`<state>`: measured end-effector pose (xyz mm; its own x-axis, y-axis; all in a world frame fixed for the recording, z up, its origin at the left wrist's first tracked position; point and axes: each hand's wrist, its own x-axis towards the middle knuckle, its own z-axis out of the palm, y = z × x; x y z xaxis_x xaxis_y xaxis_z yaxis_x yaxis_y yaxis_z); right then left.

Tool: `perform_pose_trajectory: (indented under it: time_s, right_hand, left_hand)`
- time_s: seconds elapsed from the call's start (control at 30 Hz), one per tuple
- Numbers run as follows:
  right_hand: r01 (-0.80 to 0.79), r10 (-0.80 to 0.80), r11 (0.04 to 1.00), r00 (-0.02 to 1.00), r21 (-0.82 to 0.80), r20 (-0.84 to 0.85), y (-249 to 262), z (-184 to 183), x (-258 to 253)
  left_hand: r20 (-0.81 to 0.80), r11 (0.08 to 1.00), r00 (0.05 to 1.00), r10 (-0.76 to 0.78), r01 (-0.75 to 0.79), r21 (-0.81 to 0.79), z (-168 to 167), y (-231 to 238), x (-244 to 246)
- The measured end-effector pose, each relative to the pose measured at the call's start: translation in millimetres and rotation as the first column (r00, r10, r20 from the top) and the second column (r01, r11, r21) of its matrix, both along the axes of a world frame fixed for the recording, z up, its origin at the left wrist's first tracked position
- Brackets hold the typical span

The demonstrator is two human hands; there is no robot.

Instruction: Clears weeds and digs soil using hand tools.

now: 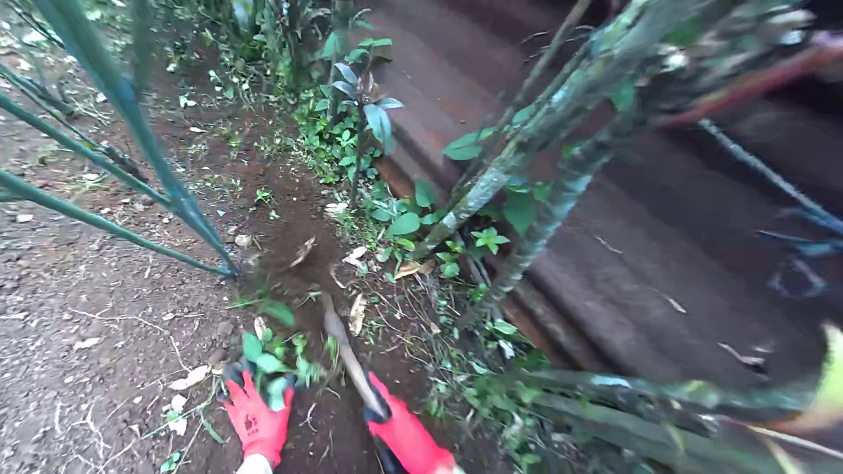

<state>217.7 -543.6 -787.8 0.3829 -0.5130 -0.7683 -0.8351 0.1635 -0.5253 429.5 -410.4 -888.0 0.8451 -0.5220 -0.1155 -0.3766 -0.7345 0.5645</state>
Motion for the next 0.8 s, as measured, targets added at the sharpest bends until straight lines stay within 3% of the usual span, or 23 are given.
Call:
perform_pose_trajectory:
  time_s: [0.07,0.1,0.17,0.27,0.33,0.4,0.43,0.5,0.57,0.67,0.73,0.8]
  right_hand:
    - [-0.039,0.030,0.995,0.994,-0.091,-0.103,6,25,-52]
    - [-0.041,0.019,0.981,0.993,-0.187,-0.120,-6,35,-61]
    - [-0.003,-0.031,0.935,0.995,-0.355,-0.092,-48,45,-48]
    - [0.137,-0.181,0.870,0.982,-0.474,-0.048,-135,30,21]
    - [0.270,-0.296,0.859,0.955,-0.435,0.008,-160,-10,46]
    - [0.454,-0.417,0.842,0.890,-0.290,0.184,-124,-47,42]
    - [0.470,-0.425,0.854,0.878,-0.225,0.219,-88,-47,26]
    - [0.378,-0.366,0.920,0.924,-0.103,0.112,-12,-19,-27]
    - [0.252,-0.253,0.967,0.967,-0.041,-0.022,17,10,-67]
    - [0.154,-0.163,0.963,0.986,-0.223,-0.024,-40,35,-51]
    - [0.236,-0.227,0.914,0.972,-0.330,0.068,-114,29,1]
    - [0.408,-0.368,0.856,0.912,-0.317,0.180,-166,-4,55]
  left_hand:
    - [-0.123,0.979,0.990,0.077,-0.098,-0.179,14,-29,0]
    - [-0.176,0.984,0.984,0.041,-0.070,-0.164,27,-46,-2]
    - [-0.199,0.977,0.961,-0.193,0.207,0.051,43,-77,-12]
    - [-0.166,0.734,0.804,-0.571,0.590,0.337,52,-114,-17]
    - [-0.192,0.631,0.731,-0.655,0.668,0.393,48,-102,-19]
    - [-0.168,0.658,0.729,-0.664,0.676,0.332,44,-60,-14]
    - [-0.121,0.694,0.741,-0.660,0.664,0.280,39,-35,-12]
    - [0.033,0.759,0.762,-0.647,0.640,0.117,19,19,-16]
    - [0.108,0.799,0.794,-0.598,0.602,0.003,0,46,-22]
    - [0.180,0.845,0.831,-0.527,0.535,0.003,-6,53,-35]
    - [0.262,0.869,0.843,-0.470,0.494,-0.028,-9,50,-33]
    - [0.307,0.885,0.847,-0.433,0.465,-0.035,-18,51,-28]
